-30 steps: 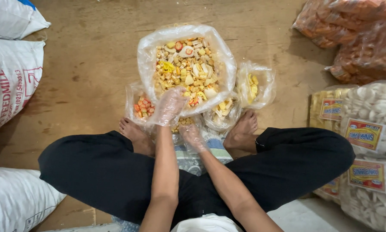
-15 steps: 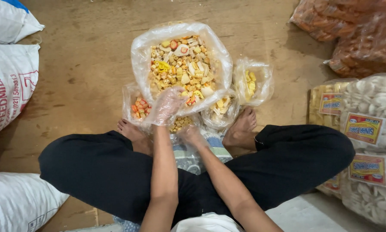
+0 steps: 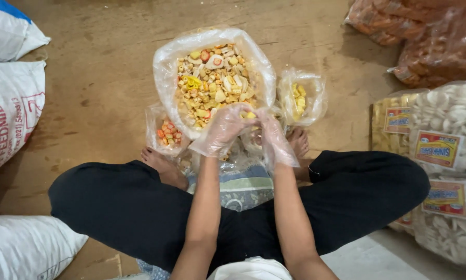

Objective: The person sits cross-legged on the floor and uses gloved hands to sort mixed snack pieces from a large plastic bag into smaller clear plastic bags. The person repeatedly scoops snacks and distributes them into separate bags placed around the main container.

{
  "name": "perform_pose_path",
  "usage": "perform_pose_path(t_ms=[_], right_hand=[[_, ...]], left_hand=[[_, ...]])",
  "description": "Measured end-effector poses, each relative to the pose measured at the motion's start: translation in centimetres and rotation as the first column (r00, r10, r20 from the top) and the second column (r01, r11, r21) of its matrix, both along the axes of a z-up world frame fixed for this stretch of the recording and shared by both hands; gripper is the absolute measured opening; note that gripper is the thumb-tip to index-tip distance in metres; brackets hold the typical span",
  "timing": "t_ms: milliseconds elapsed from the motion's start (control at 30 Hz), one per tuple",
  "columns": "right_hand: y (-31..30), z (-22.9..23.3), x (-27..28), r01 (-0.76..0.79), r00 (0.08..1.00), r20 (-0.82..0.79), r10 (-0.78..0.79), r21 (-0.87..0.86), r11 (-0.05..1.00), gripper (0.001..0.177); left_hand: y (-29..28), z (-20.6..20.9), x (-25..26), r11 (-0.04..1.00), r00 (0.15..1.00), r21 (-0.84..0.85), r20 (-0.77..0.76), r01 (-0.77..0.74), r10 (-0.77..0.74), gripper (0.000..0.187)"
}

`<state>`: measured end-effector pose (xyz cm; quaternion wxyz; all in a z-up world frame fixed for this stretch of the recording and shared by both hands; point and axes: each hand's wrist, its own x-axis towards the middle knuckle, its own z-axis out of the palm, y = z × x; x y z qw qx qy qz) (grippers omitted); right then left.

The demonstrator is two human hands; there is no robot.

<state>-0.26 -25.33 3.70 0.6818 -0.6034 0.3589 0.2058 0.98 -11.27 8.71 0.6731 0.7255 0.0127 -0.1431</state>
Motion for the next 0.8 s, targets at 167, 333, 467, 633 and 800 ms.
perform_pose_path(t_ms=[167,333,467,633,800], right_hand=[[0.3,2.5,-0.8,0.153,0.975,0.140,-0.170,0.129,0.980,0.022],[-2.9,1.5,0.4,0.501,0.837,0.127,-0.533,0.218,0.838,0.018],[-6.0,-3.4,0.5,0.580,0.748,0.214,-0.628,0.249,0.776,0.037],[-5.2,-2.7,-0.1,0.608,0.724,0.121,-0.679,0.354,0.711,0.043],[-3.9,-2.0,0.3,0.558,0.765,0.111,-0.634,0.378,0.739,0.042]], left_hand=[[-0.8,-1.2,0.0,0.991,0.991,0.023,0.036,0.129,-0.130,0.048],[-1.1,2.8,0.8,0.995,0.994,0.045,0.060,0.084,-0.087,0.057],[3.2,1.5,1.4,0.991,0.987,0.049,-0.097,-0.122,0.126,0.049],[5.1,-7.3,2.1,0.856,0.992,0.511,0.121,-0.079,0.020,0.038],[3.3,-7.6,2.3,0.925,0.998,0.376,-0.031,0.057,-0.049,0.023]])
